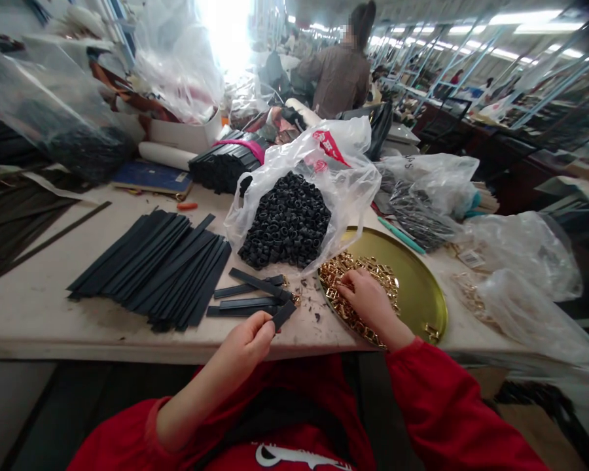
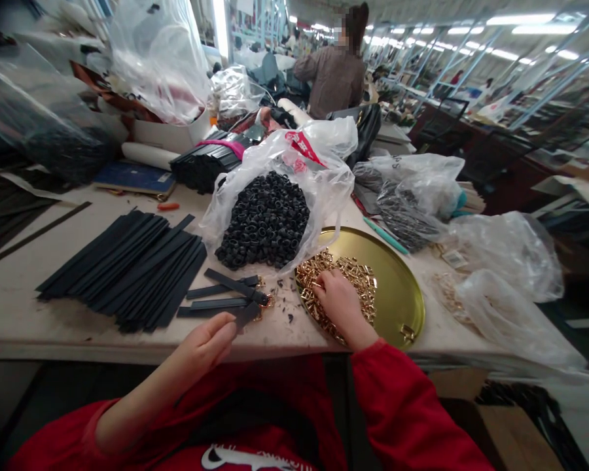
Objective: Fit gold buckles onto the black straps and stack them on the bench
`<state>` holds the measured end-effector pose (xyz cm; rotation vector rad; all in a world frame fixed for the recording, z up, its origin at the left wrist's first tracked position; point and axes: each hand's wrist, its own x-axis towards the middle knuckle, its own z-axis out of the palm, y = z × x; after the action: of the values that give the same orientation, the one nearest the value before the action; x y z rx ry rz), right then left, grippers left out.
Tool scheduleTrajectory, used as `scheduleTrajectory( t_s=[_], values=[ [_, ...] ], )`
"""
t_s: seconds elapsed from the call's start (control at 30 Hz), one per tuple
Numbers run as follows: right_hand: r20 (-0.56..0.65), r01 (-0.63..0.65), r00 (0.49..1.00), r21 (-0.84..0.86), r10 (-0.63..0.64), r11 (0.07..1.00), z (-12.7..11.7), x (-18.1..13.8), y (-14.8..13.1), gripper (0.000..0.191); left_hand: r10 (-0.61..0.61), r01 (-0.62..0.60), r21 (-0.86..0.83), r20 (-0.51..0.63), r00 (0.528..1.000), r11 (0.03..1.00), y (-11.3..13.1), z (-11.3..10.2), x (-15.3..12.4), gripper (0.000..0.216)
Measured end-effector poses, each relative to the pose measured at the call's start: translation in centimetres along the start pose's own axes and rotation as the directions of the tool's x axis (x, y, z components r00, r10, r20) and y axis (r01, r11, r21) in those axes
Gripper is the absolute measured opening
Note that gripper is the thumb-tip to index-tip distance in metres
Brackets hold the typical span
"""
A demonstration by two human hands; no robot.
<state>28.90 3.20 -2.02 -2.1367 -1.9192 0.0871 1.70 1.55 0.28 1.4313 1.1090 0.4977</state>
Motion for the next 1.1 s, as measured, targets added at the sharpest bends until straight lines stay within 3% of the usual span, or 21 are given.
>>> scheduleTrajectory(
  t_s=[0.07,0.13,0.17,0.23,0.3,0.37,0.47,0.5,0.57,0.67,0.73,0.87,0.97,1.1],
  values=[
    [-0.02,-0.029,0.999,0.217,0.034,0.976,-0.3,-0.5,-0.6,0.011,0.018,-0.018,0.028,0.007,1.0,0.999,0.4,0.0,0.0,0.021],
    [0.017,-0.088,0.995,0.536,0.093,0.84,-0.9,-1.3,-2.0,0.014,0.044,-0.045,0.051,0.013,0.999,0.998,1.0,0.1,-0.1,0.021],
    [0.07,-0.13,0.991,0.693,0.114,0.709,-1.2,-1.8,-3.0,0.017,0.058,-0.059,0.061,0.014,0.998,0.996,1.4,0.2,-0.1,0.021],
    [0.22,-0.244,0.97,0.899,0.106,0.362,-1.6,-2.8,-5.4,0.023,0.083,-0.083,0.076,0.004,0.997,0.994,1.9,0.5,-0.2,0.022],
    [0.357,-0.36,0.931,0.932,0.075,0.042,-1.9,-3.8,-7.7,0.025,0.107,-0.105,0.088,-0.019,0.994,0.991,2.1,0.7,-0.4,0.023],
    [0.462,-0.445,0.885,0.875,0.054,-0.189,-1.8,-4.6,-9.5,0.027,0.129,-0.125,0.112,-0.029,0.991,0.986,2.0,0.7,-0.8,0.024],
    [0.583,-0.542,0.813,0.76,0.007,-0.358,-1.5,-5.4,-10.9,0.029,0.156,-0.155,0.173,0.009,0.988,0.973,1.8,0.4,-1.7,0.025],
    [0.6,-0.561,0.8,0.741,-0.01,-0.368,-1.4,-5.6,-11.1,0.03,0.163,-0.164,0.193,0.022,0.986,0.967,1.7,0.3,-2.0,0.025],
    [0.57,-0.548,0.821,0.778,-0.019,-0.307,-1.3,-6.3,-11.5,0.03,0.182,-0.186,0.221,0.038,0.983,0.957,1.7,0.2,-2.6,0.025],
    [0.419,-0.417,0.908,0.905,0.003,-0.086,-1.1,-7.5,-12.4,0.026,0.196,-0.193,0.215,0.01,0.981,0.957,1.6,0.4,-3.1,0.02],
    [0.351,-0.351,0.936,0.936,0.027,0.013,-0.8,-8.3,-13.0,0.027,0.177,-0.174,0.169,-0.008,0.984,0.97,1.6,0.6,-3.3,0.015],
    [0.254,-0.265,0.961,0.959,0.108,0.104,-0.5,-9.5,-13.5,0.03,0.115,-0.117,0.057,0.035,0.993,0.992,1.1,0.7,-3.8,0.015],
    [0.239,-0.252,0.966,0.952,0.094,0.173,-0.7,-9.7,-13.5,0.032,0.084,-0.085,0.007,0.067,0.994,0.996,0.5,0.7,-4.0,0.021],
    [0.269,-0.277,0.961,0.946,0.069,0.166,-1.0,-9.6,-13.5,0.032,0.048,-0.042,-0.1,0.058,0.997,0.994,-0.2,1.0,-3.9,0.02]
  ],
)
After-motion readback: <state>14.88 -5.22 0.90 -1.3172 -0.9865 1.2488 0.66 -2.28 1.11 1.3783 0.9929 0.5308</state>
